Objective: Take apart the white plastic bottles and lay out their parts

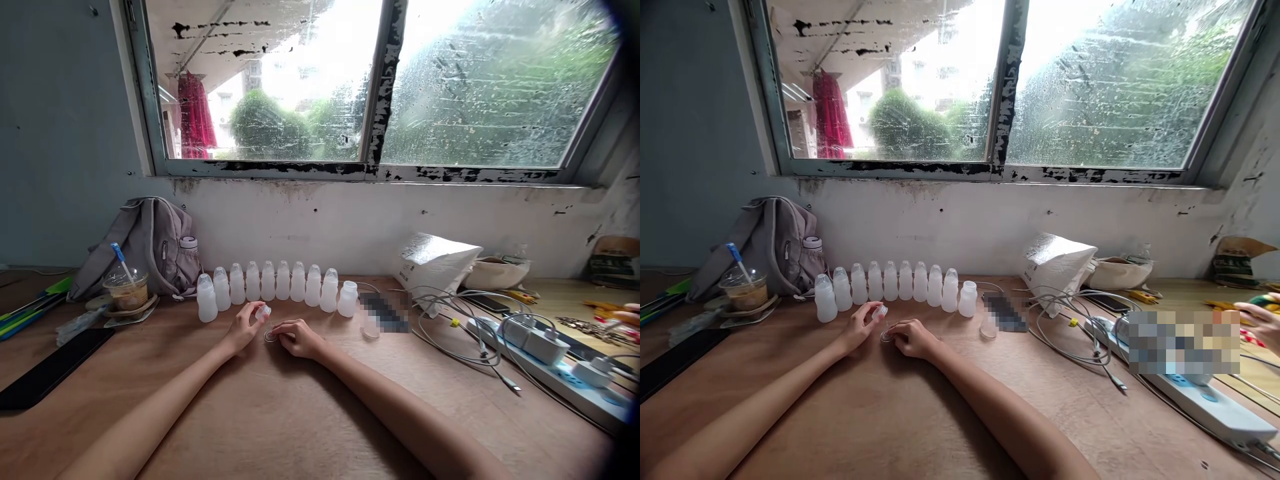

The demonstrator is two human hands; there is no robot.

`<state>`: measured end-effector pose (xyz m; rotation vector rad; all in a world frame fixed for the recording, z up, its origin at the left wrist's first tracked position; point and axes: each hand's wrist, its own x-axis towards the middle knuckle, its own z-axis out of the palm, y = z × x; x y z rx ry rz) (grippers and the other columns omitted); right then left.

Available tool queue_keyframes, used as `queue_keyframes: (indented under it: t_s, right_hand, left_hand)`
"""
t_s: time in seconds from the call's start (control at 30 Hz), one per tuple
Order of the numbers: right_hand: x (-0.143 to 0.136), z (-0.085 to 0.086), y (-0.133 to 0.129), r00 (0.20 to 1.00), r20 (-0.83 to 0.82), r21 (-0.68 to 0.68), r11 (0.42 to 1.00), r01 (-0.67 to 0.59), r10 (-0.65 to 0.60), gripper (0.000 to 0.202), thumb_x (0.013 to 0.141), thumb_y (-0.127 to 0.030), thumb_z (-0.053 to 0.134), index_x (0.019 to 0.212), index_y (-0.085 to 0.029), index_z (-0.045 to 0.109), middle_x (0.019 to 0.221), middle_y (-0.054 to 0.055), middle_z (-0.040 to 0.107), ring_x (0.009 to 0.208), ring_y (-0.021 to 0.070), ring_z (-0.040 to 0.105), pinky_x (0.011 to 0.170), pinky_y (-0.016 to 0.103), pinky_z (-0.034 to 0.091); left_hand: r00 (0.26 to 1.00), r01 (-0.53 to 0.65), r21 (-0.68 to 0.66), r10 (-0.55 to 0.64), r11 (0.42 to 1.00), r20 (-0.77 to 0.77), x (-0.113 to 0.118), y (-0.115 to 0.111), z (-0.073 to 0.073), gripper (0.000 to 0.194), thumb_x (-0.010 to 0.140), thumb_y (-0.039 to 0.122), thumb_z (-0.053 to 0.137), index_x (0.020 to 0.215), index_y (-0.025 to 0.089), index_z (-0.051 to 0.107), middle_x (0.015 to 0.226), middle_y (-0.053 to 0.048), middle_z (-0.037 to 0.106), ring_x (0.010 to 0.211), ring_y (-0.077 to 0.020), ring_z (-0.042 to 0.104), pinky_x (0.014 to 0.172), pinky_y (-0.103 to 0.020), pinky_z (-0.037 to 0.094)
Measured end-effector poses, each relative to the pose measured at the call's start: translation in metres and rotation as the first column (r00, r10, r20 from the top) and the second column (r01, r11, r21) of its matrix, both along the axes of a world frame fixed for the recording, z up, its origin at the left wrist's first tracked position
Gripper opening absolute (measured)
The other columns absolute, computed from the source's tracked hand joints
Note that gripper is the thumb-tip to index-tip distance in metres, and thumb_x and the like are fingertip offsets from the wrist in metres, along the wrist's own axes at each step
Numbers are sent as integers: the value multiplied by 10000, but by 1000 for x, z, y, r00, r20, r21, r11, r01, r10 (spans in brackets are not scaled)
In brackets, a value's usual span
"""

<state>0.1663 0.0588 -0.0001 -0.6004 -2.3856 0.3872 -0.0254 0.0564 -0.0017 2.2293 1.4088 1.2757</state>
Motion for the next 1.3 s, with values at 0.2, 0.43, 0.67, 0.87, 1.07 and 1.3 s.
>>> queue_keyframes:
  t_s: [0.2,0.43,0.67,0.87,1.07,1.3]
  right_hand:
    - [2,-6,14,954,-128,18,961,275,-271,290,665,-3,417,718,-176,644,755,33,644,695,140,589,667,243,452]
    - [2,-12,20,938,-142,33,946,323,-316,288,659,7,406,707,-165,632,719,35,614,653,133,561,626,229,430]
    - [2,-12,20,943,-123,43,947,317,-310,274,668,-1,411,714,-164,626,729,35,609,653,131,552,626,225,424]
    - [3,-10,14,951,-95,44,953,299,-294,301,663,-8,403,820,-168,603,773,36,599,650,127,535,631,233,424]
    - [3,-4,12,968,-205,26,987,157,-148,440,620,-61,446,1043,-181,464,983,65,532,818,160,514,705,267,428]
    - [7,-7,31,808,-384,-309,887,343,-447,145,659,-160,426,783,-176,500,719,7,561,662,145,515,618,246,407]
  left_hand:
    - [984,115,-28,-117,993,-137,7,-6,2,354,742,426,516,1021,208,512,958,-44,565,887,-190,517,794,-316,414]
    - [935,114,-32,-118,993,-334,10,-12,5,340,708,438,548,965,216,543,912,-41,576,859,-209,506,783,-328,397]
    - [916,96,-38,-103,995,-387,10,-13,3,365,686,468,559,955,222,541,906,-34,567,873,-218,508,783,-339,395]
    - [972,108,-20,-109,994,-210,9,-11,5,274,730,433,511,882,208,547,893,-33,568,873,-202,506,795,-321,379]
    - [938,115,-225,-32,967,345,40,14,-3,177,767,341,439,712,182,494,656,11,550,608,-128,530,577,-234,412]
    - [882,230,-338,-48,913,468,76,44,-15,219,765,352,412,793,149,488,597,-2,544,424,-102,512,351,-177,332]
